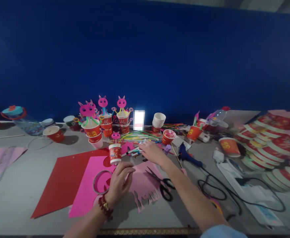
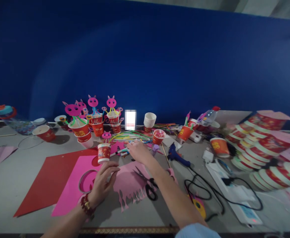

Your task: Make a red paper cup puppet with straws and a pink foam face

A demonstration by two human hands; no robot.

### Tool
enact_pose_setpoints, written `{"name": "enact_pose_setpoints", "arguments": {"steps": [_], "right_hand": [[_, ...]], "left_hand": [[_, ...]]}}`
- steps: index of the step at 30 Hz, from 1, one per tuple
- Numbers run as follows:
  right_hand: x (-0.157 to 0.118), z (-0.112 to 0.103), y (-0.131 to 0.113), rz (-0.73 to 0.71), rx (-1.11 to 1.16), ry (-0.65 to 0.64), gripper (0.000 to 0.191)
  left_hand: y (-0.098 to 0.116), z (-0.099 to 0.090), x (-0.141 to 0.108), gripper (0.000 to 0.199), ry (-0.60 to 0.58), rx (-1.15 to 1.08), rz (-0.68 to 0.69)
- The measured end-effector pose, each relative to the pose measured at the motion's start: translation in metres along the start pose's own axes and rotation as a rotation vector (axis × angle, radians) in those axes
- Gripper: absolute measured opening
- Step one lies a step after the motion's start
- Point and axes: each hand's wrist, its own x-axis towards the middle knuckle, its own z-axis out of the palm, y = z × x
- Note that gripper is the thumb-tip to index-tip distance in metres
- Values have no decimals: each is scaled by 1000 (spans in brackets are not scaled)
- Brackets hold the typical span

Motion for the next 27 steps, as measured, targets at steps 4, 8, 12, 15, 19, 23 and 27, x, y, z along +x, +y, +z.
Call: {"name": "enact_pose_setpoints", "arguments": {"steps": [4,8,12,15,19,23,27], "right_hand": [[-3,-5,-4,-2,68,2,21],[-18,-11,-14,-49,154,-17,21],[-41,-13,-27,-85,325,-30,16],[-61,-13,-27,9,554,-3,15],[-88,-7,-20,203,1011,70,16],[-101,10,-30,315,1393,182,26],[-98,25,-52,303,1412,215,25]], "left_hand": [[-2,0,-2,29,8,11,3],[-7,-2,-1,37,115,171,-58],[-11,-3,2,34,-27,296,-67],[-9,-4,3,17,-171,291,-49],[2,-5,7,13,-232,241,-4],[16,-2,11,12,-297,113,14],[26,5,8,11,-333,113,57]]}}
